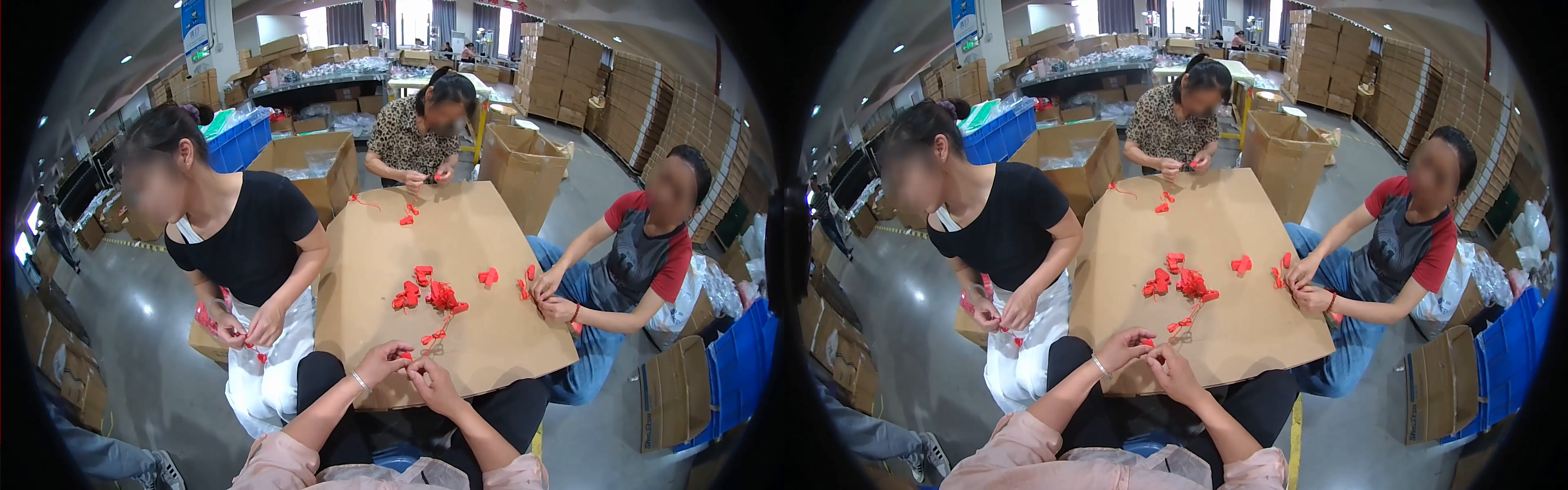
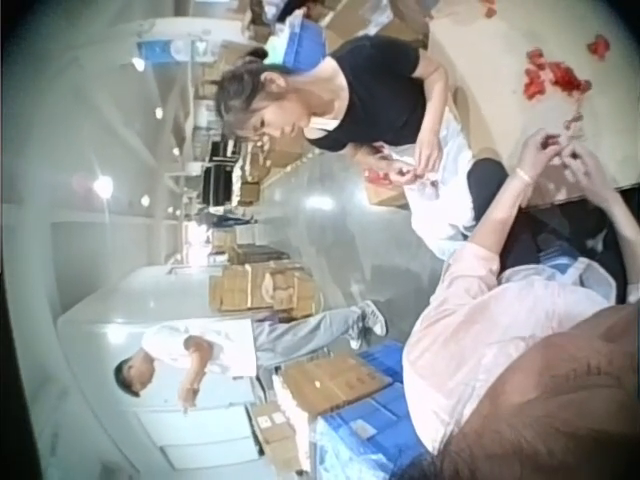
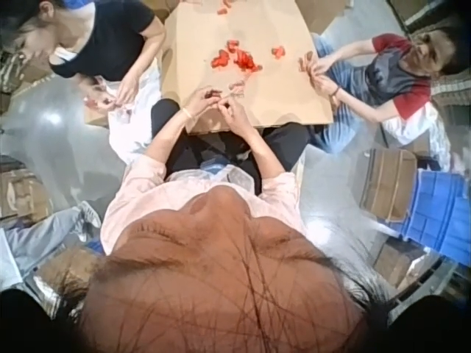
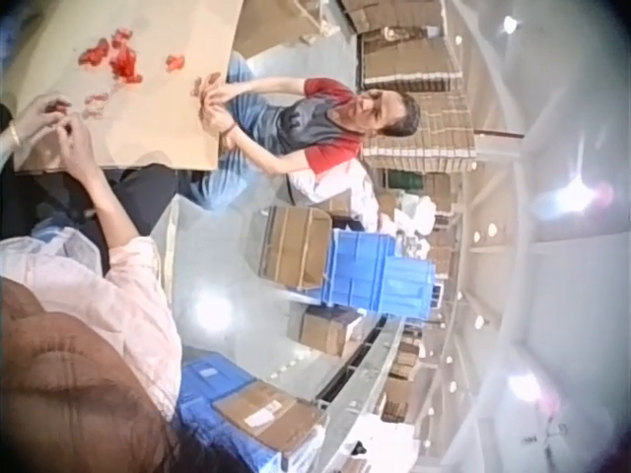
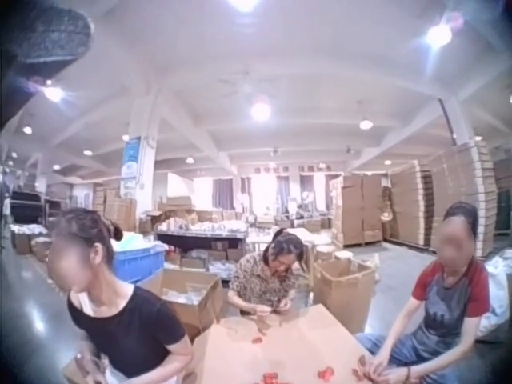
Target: Manually connecting small red plastic parts using thin red strings at a workstation.
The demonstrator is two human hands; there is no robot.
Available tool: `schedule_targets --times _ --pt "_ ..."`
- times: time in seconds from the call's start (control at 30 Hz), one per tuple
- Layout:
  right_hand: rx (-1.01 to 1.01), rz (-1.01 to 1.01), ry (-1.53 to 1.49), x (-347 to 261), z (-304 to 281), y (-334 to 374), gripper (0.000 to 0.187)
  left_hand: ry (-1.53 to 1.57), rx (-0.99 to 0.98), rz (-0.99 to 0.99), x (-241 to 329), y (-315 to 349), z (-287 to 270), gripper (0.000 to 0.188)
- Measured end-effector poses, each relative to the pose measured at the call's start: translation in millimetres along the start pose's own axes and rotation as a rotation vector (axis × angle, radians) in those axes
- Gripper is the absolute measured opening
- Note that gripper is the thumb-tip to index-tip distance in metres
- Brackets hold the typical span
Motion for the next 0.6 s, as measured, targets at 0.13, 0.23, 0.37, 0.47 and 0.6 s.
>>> schedule_targets --times 0.13,0.23,0.37,0.47,0.6 --pt "0.053 -0.049 -0.122 4 -8 1 0.006 0.03 -0.047 -0.108 -11 -9 8 0.021" --pt "0.052 -0.105 -0.022 -9 -13 2 0.006 0.009 -0.081 0.053 1 -13 21 0.02" --pt "0.062 -0.126 0.043 -11 -21 7 0.006 -0.275 -0.076 0.302 21 -19 33 0.02" --pt "0.065 -0.199 0.062 -25 -21 6 0.004 -0.088 -0.143 0.268 14 -24 44 0.021" --pt "0.162 0.024 -0.432 12 -27 5 0.007 0.097 -0.217 0.051 0 -26 50 0.025"
Point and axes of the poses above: each hand's wrist, its own y-axis away from the middle knuckle, its own z-axis out of the palm, x = y × z, the point moved 7 cm from there along -y, towards the middle knuckle, and after that the axes turned 6 degrees about -y, right-handed, at the moved point
